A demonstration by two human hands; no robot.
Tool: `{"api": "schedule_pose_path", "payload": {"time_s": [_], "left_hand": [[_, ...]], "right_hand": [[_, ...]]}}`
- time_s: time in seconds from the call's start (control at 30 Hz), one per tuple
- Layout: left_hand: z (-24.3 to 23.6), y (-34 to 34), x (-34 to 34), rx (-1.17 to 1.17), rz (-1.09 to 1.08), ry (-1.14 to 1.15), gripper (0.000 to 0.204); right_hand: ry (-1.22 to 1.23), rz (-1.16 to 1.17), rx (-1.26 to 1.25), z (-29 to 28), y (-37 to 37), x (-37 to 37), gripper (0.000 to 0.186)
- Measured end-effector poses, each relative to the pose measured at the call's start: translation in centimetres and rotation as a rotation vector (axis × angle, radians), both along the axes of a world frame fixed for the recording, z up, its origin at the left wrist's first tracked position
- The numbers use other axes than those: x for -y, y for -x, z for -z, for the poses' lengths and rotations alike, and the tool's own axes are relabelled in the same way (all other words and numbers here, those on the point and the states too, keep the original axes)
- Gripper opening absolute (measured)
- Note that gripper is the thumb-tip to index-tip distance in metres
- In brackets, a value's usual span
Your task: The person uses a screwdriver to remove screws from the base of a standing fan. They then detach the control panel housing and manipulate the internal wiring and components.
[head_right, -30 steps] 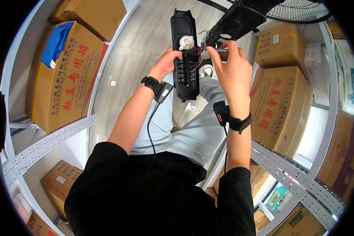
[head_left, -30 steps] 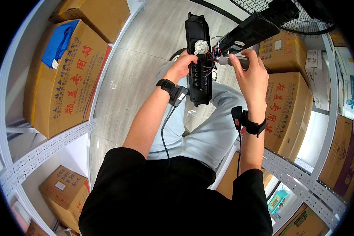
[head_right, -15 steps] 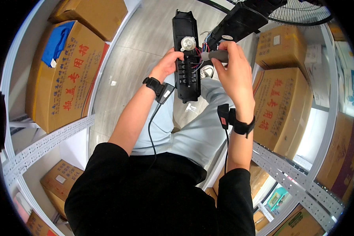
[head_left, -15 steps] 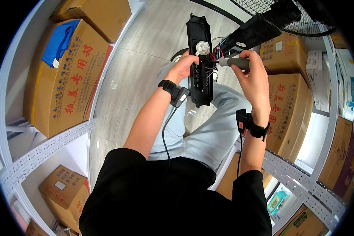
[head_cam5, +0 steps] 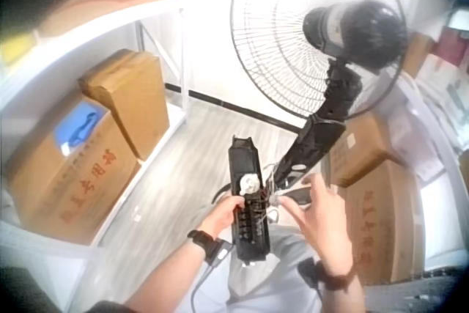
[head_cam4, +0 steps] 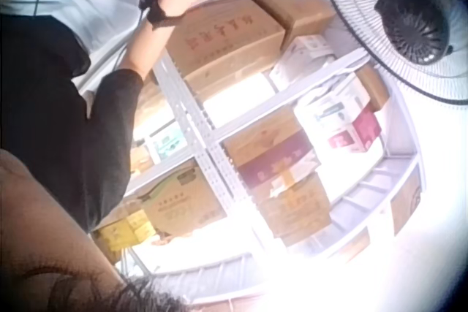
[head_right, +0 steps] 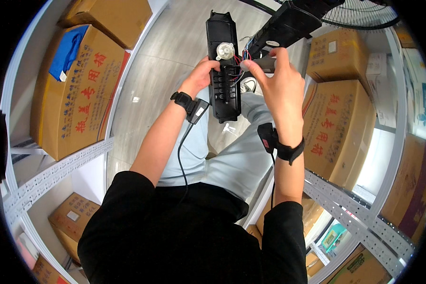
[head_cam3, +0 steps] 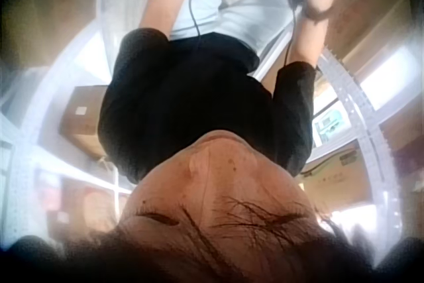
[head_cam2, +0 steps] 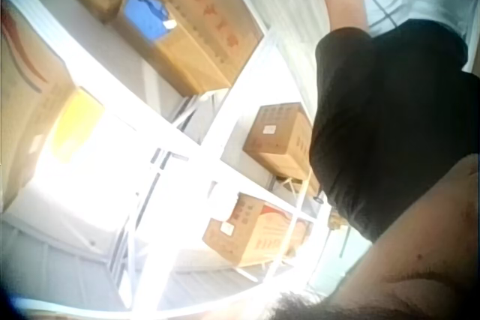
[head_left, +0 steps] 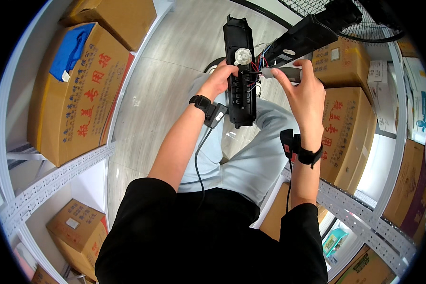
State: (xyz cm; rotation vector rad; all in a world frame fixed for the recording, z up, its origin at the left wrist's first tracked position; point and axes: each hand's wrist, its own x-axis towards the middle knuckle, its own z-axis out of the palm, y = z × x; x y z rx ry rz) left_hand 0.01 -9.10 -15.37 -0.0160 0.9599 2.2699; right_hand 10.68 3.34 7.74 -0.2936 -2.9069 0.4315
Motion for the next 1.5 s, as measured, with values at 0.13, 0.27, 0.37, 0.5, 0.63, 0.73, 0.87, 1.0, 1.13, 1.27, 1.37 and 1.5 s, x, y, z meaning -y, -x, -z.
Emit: {"api": "schedule_pose_path", "payload": {"time_s": [0.13, 0.27, 0.37, 0.5, 0.63, 0.73, 0.87, 1.0, 1.13, 1.27, 1.37, 1.5], "left_hand": [[-1.2, -0.3, 0.1, 0.014, 0.03, -0.052, 0.044], [-0.2, -0.1, 0.2, 0.063, 0.009, -0.014, 0.039], [-0.9, -0.3, 0.1, 0.07, 0.027, -0.032, 0.037], [-0.5, -0.2, -0.3, -0.016, 0.004, -0.033, 0.041], [0.9, 0.1, -0.1, -0.003, -0.004, -0.011, 0.041], [0.8, 0.3, -0.2, -0.002, -0.004, -0.014, 0.039], [-1.7, -0.4, 0.1, 0.065, 0.005, -0.05, 0.036], [-1.8, -0.5, 0.5, 0.063, 0.002, -0.033, 0.034], [-2.4, -0.7, 0.0, 0.116, -0.071, -0.009, 0.03], [-0.6, -0.2, -0.1, 0.062, -0.069, 0.004, 0.032], [-0.3, -0.1, -0.2, 0.053, -0.077, 0.038, 0.036], [-1.1, -0.4, -0.2, -0.022, -0.134, 0.054, 0.045]], "right_hand": [[0.16, -0.178, -0.149, 1.3, 0.3, -1.7, 0.041], [0.21, -0.139, -0.109, 0.4, 0.0, -0.7, 0.032], [0.08, -0.056, -0.027, 0.6, 0.1, -0.9, 0.031], [0.238, -0.276, -0.207, 1.1, -0.1, -1.4, 0.032], [0.205, -0.113, -0.075, -0.1, -0.2, -0.1, 0.026], [0.051, -0.054, -0.101, 0.8, 0.2, -0.6, 0.022], [0.244, -0.071, -0.151, 0.7, -0.4, -1.2, 0.023], [0.31, 0.048, -0.196, -0.2, -1.3, -1.2, 0.024], [0.376, 0.116, -0.294, 0.0, -1.6, -1.4, 0.024], [0.472, 0.087, -0.456, 1.6, -1.0, -1.8, 0.023], [0.507, 0.076, -0.476, 2.8, -0.6, -1.7, 0.023], [0.531, 0.024, -0.53, 5.0, 0.2, -1.7, 0.023]]}}
